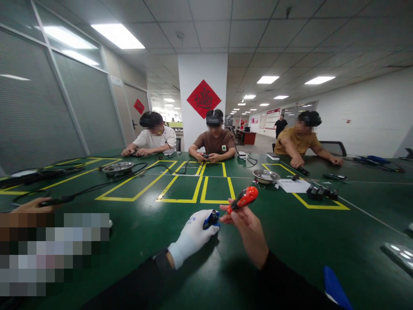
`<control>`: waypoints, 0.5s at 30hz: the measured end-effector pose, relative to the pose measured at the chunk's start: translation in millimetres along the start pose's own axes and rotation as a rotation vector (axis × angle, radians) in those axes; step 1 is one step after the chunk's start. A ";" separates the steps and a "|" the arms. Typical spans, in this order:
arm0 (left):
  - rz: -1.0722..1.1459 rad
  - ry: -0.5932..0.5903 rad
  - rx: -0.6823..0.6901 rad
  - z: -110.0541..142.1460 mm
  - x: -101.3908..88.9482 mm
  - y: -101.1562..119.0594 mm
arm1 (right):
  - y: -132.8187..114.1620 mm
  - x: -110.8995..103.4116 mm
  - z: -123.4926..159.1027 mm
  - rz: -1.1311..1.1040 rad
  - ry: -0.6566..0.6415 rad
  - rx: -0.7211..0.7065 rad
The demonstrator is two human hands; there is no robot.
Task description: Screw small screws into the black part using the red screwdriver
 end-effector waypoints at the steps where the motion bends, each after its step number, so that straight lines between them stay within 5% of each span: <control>1: -0.004 0.008 -0.008 0.3 0.5 -1.3 | -0.7 -0.3 -0.4 0.004 0.009 0.003; 15: -0.006 -0.007 -0.011 -0.3 -1.4 -1.2 | -4.0 -1.1 -0.4 -0.015 0.005 0.001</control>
Point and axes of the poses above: each hand's wrist, its own z-axis away from the middle knuckle, its own x-axis out of the palm, y = z × x, the point moved 1 cm from there along -z, towards the middle knuckle, and after that the axes turned 2 degrees about -y, right-handed, at the moved point
